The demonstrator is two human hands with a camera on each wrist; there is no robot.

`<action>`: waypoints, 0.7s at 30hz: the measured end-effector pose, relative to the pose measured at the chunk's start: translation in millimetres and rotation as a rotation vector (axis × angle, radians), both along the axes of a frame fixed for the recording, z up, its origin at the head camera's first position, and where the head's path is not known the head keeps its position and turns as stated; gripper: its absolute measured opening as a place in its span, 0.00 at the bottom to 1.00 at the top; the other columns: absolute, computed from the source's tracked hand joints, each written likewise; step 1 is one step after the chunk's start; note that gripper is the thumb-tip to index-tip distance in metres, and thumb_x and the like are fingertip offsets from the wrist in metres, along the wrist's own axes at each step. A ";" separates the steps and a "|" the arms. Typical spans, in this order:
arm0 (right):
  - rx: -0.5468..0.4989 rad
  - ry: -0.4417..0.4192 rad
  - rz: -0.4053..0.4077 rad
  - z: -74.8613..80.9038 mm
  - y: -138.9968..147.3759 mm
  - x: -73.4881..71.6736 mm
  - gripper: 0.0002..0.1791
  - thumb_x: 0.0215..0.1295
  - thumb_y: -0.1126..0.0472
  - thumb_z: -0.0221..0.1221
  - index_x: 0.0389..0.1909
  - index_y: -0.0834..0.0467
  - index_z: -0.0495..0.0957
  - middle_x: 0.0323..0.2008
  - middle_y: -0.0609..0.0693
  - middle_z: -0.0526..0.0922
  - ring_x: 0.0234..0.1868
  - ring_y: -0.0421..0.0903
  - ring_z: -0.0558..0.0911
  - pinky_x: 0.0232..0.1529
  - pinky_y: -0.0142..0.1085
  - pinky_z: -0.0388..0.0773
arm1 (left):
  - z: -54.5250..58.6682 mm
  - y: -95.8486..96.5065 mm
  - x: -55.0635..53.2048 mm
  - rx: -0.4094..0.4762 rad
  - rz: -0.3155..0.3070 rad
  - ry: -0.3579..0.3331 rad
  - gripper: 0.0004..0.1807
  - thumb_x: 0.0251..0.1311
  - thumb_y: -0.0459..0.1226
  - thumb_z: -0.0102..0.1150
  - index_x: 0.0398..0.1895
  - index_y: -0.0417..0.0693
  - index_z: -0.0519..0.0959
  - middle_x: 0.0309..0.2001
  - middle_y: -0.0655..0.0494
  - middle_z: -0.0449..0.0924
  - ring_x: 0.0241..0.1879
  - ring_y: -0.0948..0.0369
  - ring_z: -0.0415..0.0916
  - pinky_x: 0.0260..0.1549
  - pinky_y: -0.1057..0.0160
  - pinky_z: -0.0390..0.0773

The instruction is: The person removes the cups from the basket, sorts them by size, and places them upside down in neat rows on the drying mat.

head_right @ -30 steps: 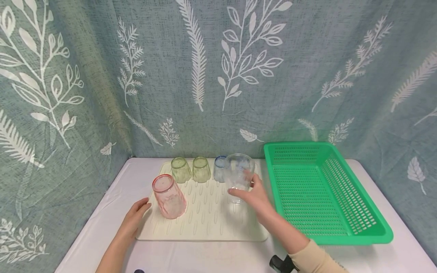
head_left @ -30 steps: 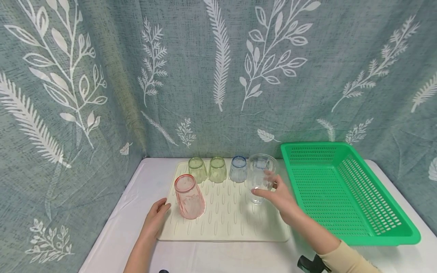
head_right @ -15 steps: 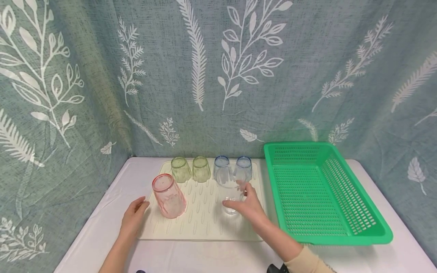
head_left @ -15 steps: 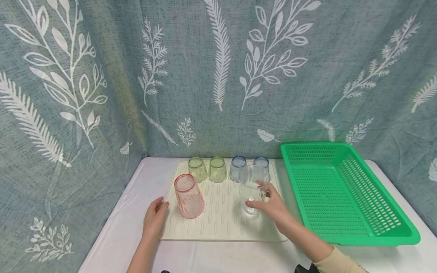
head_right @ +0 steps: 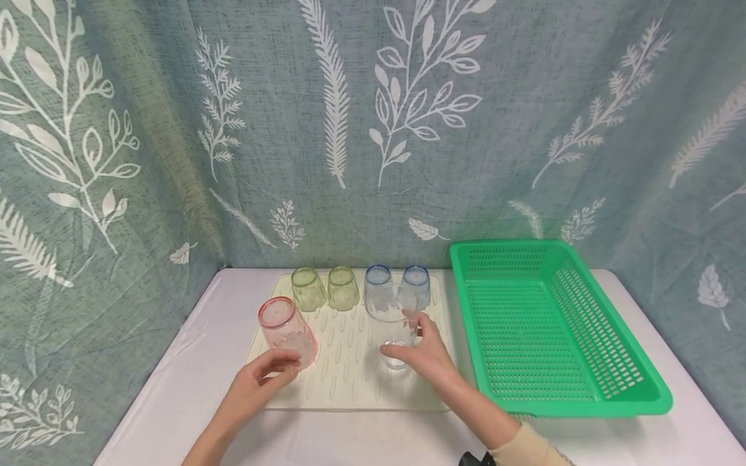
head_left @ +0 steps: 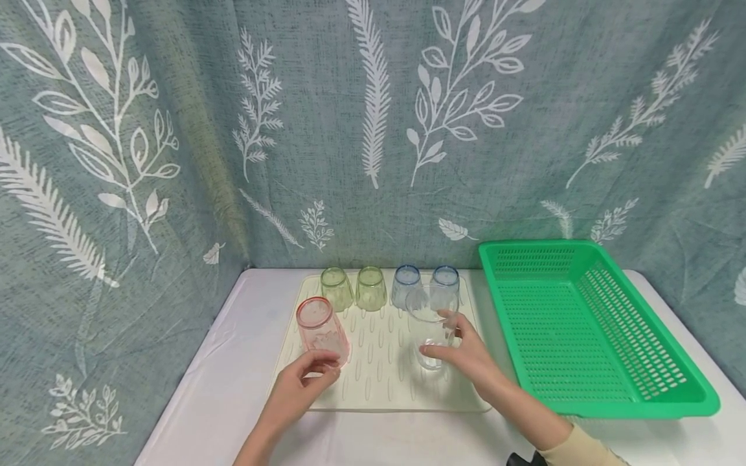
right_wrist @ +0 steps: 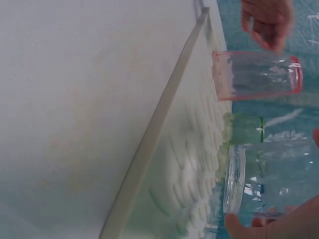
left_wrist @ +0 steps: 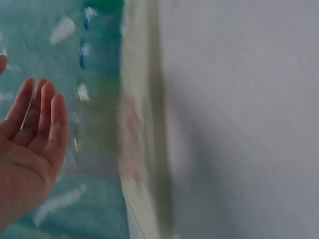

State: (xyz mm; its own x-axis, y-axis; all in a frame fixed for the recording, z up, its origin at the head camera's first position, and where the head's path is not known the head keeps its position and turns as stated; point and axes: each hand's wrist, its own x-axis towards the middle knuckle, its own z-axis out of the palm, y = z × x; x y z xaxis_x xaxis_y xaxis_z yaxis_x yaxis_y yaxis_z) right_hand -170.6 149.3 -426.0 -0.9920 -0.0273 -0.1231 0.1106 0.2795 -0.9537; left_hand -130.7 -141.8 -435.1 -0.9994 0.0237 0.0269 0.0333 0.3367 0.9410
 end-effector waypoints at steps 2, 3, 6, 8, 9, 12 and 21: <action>0.005 0.004 0.014 1.9 -0.2 0.8 0.34 0.47 0.55 0.74 0.54 0.58 0.69 0.67 0.50 0.67 0.62 0.58 0.68 0.56 0.53 0.69 | 6.9 11.0 -0.3 0.118 -0.060 0.005 0.18 0.58 0.32 0.65 0.53 0.45 0.79 0.47 0.52 0.81 0.45 0.60 0.77 0.43 0.66 0.79; 0.008 0.008 0.020 2.6 -0.4 1.3 0.36 0.47 0.55 0.75 0.56 0.56 0.69 0.66 0.51 0.67 0.62 0.59 0.68 0.55 0.53 0.71 | 10.0 16.1 -1.2 0.159 -0.083 0.012 0.20 0.58 0.32 0.65 0.56 0.45 0.78 0.50 0.51 0.79 0.48 0.58 0.77 0.46 0.65 0.79; 0.024 0.030 0.036 3.9 -1.7 1.7 0.38 0.46 0.55 0.75 0.59 0.53 0.70 0.64 0.53 0.68 0.60 0.59 0.71 0.53 0.52 0.75 | 16.5 28.8 -4.6 0.251 -0.134 0.025 0.27 0.59 0.32 0.65 0.63 0.47 0.72 0.57 0.49 0.75 0.54 0.53 0.74 0.50 0.63 0.77; 0.059 0.066 0.053 3.6 -2.7 0.8 0.39 0.44 0.56 0.76 0.59 0.54 0.71 0.61 0.54 0.69 0.58 0.57 0.71 0.53 0.50 0.75 | 18.6 35.6 -7.1 0.282 -0.154 0.033 0.30 0.58 0.33 0.65 0.65 0.48 0.70 0.59 0.48 0.72 0.56 0.52 0.72 0.50 0.62 0.77; 0.088 0.092 0.061 3.5 -3.1 0.5 0.39 0.43 0.56 0.77 0.58 0.55 0.72 0.59 0.54 0.70 0.57 0.55 0.72 0.52 0.50 0.75 | 19.2 38.4 -8.1 0.291 -0.159 0.030 0.31 0.58 0.33 0.65 0.66 0.49 0.69 0.60 0.48 0.71 0.58 0.50 0.71 0.50 0.62 0.77; 0.197 0.192 0.090 2.5 -3.2 0.1 0.40 0.38 0.56 0.78 0.57 0.57 0.73 0.54 0.54 0.73 0.54 0.51 0.72 0.52 0.48 0.74 | 20.6 45.7 -10.1 0.299 -0.173 0.027 0.35 0.57 0.34 0.67 0.68 0.51 0.66 0.63 0.49 0.68 0.60 0.49 0.68 0.50 0.60 0.78; 0.469 0.426 0.189 4.6 -5.9 9.8 0.46 0.34 0.56 0.78 0.61 0.57 0.72 0.53 0.52 0.72 0.56 0.53 0.68 0.52 0.50 0.73 | 22.1 62.7 -10.8 0.135 -0.179 0.120 0.43 0.49 0.40 0.75 0.69 0.55 0.65 0.65 0.52 0.67 0.59 0.51 0.68 0.48 0.57 0.79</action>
State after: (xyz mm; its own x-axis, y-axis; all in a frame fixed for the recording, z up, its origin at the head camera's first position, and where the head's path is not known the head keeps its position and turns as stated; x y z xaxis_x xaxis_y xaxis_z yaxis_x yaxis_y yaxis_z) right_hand -160.8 143.4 -421.4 -0.9400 -0.2445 0.2380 -0.3410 0.6533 -0.6759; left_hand -141.5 -79.1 -413.0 -0.9690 0.1882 0.1598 0.1951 0.1868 0.9628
